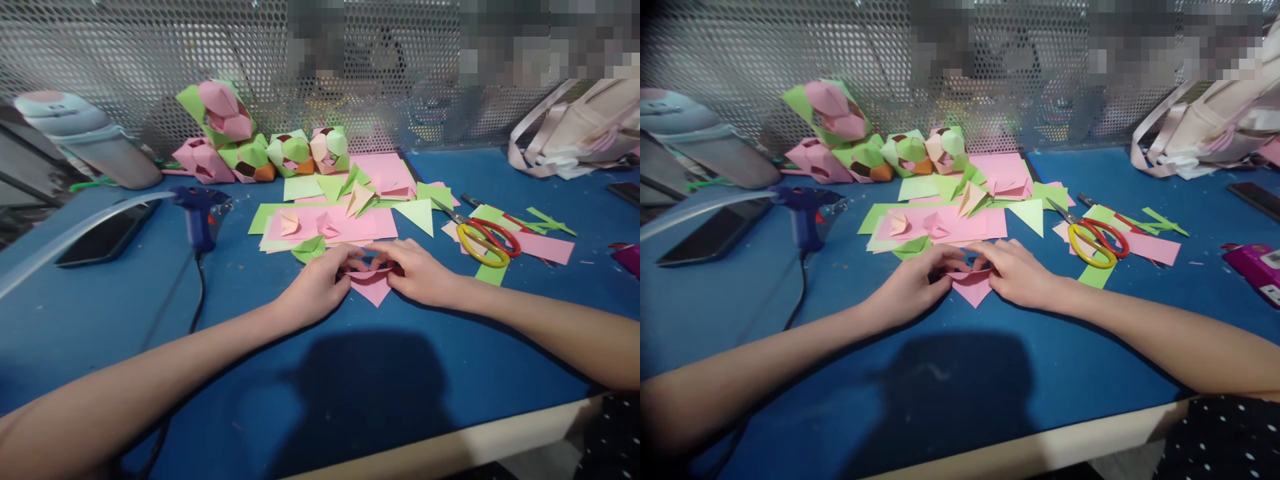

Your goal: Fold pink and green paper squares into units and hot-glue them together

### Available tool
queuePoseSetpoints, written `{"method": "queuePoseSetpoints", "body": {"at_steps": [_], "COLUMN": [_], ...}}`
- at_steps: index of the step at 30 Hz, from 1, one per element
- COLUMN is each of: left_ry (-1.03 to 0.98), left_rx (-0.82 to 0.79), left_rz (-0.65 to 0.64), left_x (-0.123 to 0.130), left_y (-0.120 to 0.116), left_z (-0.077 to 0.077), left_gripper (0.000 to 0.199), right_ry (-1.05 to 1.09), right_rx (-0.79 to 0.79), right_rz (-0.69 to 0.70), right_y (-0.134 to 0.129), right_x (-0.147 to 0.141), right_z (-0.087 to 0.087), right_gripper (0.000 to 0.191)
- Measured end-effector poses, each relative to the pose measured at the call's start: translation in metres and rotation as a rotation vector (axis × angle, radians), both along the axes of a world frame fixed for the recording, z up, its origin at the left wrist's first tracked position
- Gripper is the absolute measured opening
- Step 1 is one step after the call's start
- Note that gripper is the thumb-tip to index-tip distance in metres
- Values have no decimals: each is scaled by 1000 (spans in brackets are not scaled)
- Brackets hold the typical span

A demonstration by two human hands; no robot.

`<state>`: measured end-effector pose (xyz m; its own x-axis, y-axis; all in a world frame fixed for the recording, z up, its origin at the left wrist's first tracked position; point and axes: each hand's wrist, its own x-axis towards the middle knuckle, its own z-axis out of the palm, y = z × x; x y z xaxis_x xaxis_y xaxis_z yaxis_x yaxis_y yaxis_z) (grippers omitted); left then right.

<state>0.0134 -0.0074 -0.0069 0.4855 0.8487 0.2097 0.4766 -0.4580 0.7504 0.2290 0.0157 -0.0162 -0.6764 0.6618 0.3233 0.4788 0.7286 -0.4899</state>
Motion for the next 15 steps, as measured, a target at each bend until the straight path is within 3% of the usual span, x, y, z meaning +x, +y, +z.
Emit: {"method": "queuePoseSetpoints", "body": {"at_steps": [5, 12, 15], "left_ry": [61, 340, 417], "left_rx": [77, 393, 454], "left_rz": [-24, -45, -51], "left_x": [0, -9, -11], "left_y": [0, 2, 2], "left_z": [2, 5, 5], "left_gripper": [46, 38, 36], "right_ry": [-113, -342, -348], "right_rx": [187, 593, 651], "right_rz": [44, 116, 134], "right_y": [0, 4, 5], "right_x": [2, 9, 13], "right_z": [2, 13, 15], "right_gripper": [53, 39, 36]}}
